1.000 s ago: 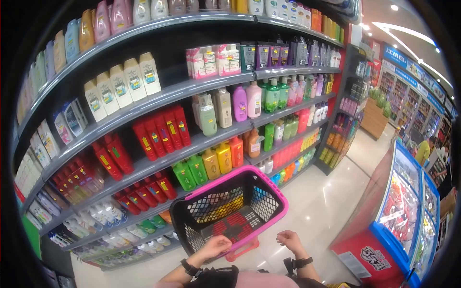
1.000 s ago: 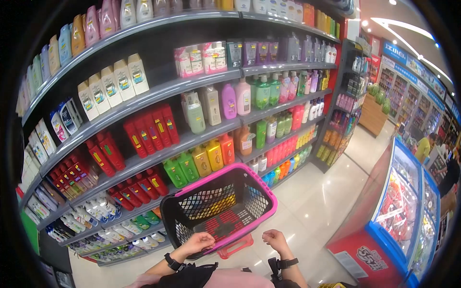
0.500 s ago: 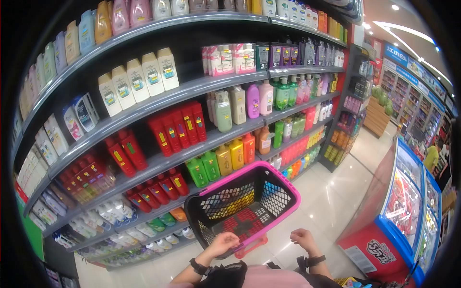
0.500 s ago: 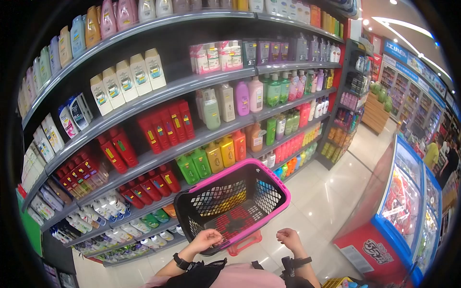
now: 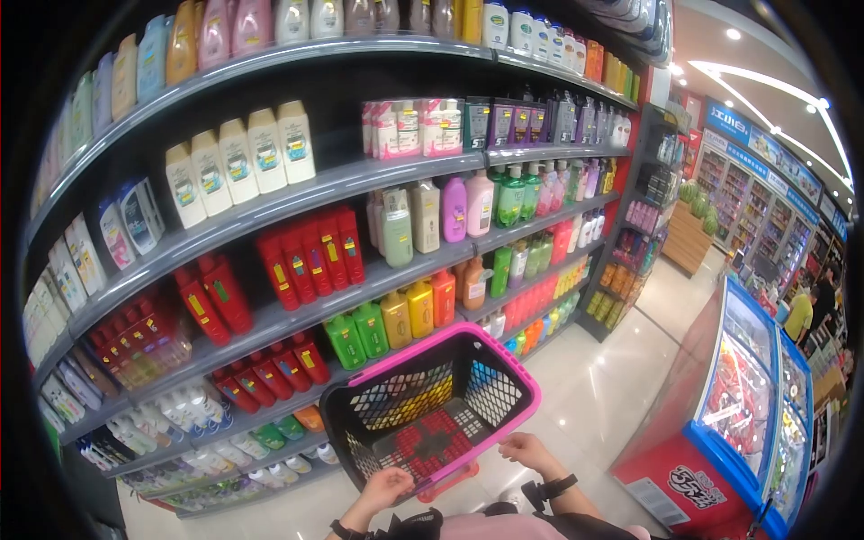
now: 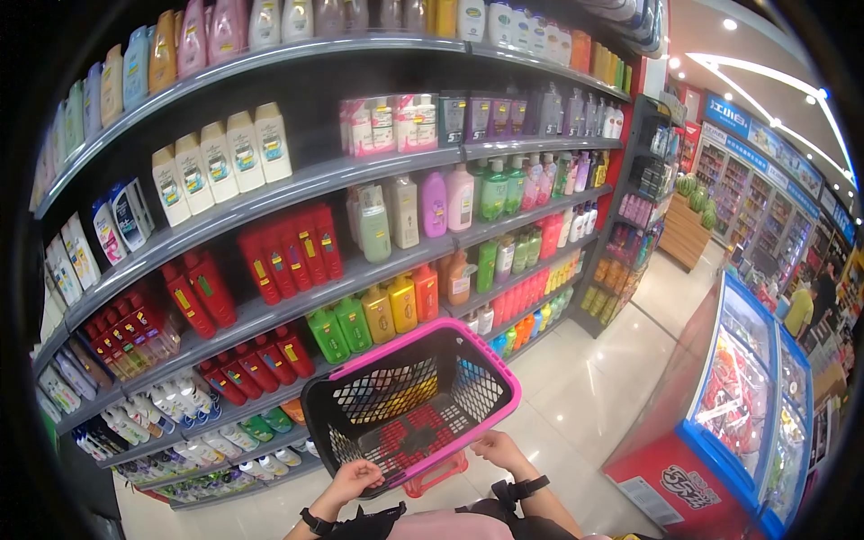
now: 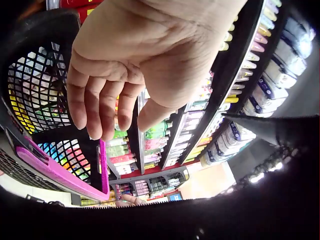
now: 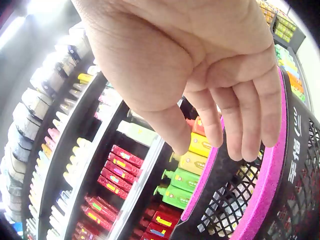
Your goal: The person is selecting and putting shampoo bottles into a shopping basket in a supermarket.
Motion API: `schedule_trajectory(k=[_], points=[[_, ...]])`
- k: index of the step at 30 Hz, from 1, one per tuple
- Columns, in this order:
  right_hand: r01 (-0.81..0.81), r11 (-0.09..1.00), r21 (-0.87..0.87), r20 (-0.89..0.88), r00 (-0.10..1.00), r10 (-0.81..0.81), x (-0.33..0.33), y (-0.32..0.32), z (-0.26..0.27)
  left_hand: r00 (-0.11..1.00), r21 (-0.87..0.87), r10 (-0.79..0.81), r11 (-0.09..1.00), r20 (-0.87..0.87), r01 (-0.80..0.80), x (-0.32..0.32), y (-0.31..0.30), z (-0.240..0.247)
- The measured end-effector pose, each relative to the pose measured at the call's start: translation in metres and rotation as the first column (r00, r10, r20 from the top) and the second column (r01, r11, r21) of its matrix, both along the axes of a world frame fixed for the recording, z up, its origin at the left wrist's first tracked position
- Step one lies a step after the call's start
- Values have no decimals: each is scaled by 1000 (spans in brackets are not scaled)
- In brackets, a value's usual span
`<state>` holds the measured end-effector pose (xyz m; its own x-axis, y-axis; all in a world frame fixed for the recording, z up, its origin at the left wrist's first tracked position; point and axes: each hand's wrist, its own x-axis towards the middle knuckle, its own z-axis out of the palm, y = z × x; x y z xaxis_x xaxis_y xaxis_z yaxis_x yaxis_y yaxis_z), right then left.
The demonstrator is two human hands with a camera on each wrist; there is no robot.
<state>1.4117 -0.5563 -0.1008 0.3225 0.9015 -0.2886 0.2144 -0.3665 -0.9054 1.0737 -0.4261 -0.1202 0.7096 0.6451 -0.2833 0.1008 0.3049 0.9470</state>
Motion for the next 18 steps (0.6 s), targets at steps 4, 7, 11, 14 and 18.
schedule_trajectory(k=[4, 7, 11, 14, 18], points=[[12, 999, 48, -54, 999, -10, 53, -9, -8, 997, -3, -66, 998, 30, 66, 65, -7, 16], [55, 998, 35, -59, 997, -53, 116, -32, -12, 987, 96, -150, 983, -58, 156, 135, -9, 13], [222, 974, 44, -56, 974, -219, 221, -83, -19, 977, 191, -211, 959, -18, 211, 253, -24, 9], [352, 936, 20, -89, 933, -349, 296, -131, -21, 950, 97, -312, 946, 11, 309, 352, -41, 22], [475, 880, 2, -126, 873, -471, 380, -195, -22, 876, 221, -483, 855, 2, 470, 480, -61, 32]])
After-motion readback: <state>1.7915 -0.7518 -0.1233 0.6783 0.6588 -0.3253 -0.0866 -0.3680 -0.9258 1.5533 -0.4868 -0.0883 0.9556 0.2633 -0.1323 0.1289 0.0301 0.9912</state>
